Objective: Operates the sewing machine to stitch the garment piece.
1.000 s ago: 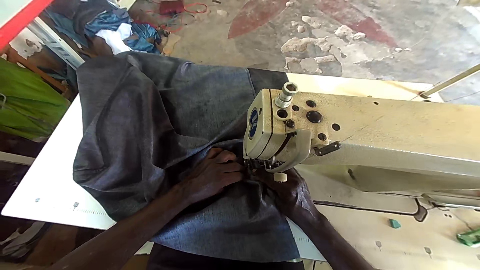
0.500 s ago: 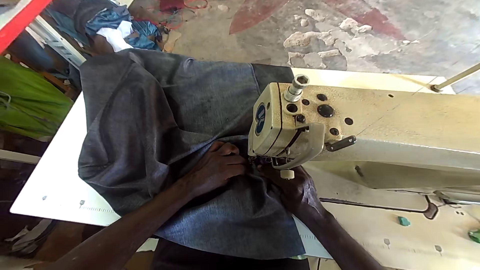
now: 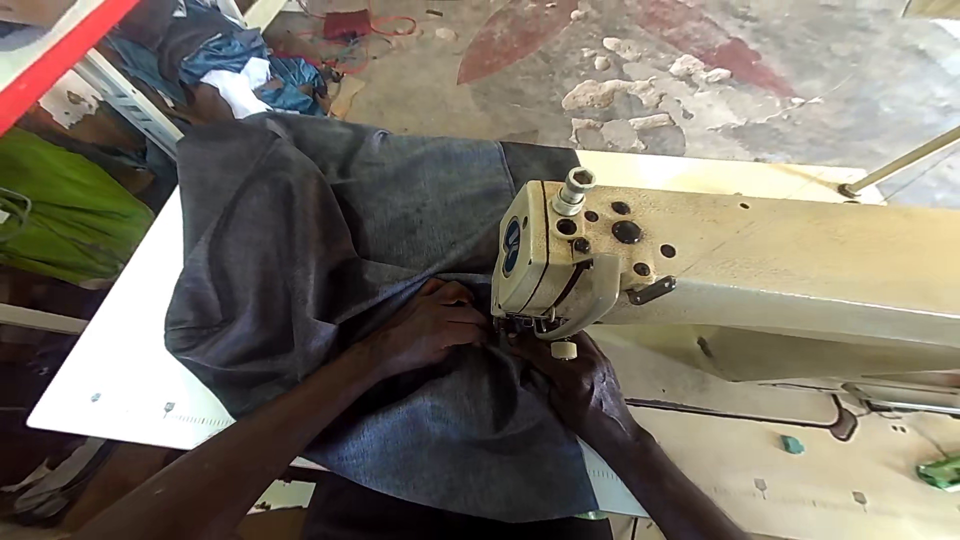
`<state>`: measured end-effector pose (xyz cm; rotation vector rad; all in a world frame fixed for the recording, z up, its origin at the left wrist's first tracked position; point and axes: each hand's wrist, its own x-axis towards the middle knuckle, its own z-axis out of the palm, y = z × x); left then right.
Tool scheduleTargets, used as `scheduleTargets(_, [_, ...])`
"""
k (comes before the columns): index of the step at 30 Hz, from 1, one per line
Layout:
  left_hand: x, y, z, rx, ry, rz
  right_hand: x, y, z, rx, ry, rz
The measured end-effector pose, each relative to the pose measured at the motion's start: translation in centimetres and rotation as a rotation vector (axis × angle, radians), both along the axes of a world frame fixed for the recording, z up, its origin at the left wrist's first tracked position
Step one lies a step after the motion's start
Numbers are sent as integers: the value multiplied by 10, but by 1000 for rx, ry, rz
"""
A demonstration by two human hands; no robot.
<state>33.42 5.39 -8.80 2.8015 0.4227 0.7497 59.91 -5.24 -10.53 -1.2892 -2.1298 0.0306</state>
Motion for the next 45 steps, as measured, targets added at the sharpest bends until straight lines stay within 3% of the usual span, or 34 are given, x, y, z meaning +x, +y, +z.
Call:
scheduleTargets(5, [10, -23, 18, 3, 166, 112, 0, -4, 0, -35, 48, -5])
scheduleTargets(10, [15, -44, -3, -5, 62, 152, 0, -6, 1, -38, 39, 24])
scheduleTargets(40, [4, -18, -4, -112, -21, 153, -12, -5, 3, -27, 12, -42])
scheduleTargets(45, [1, -2, -3, -94, 16, 63, -16, -5, 1, -32, -12, -80])
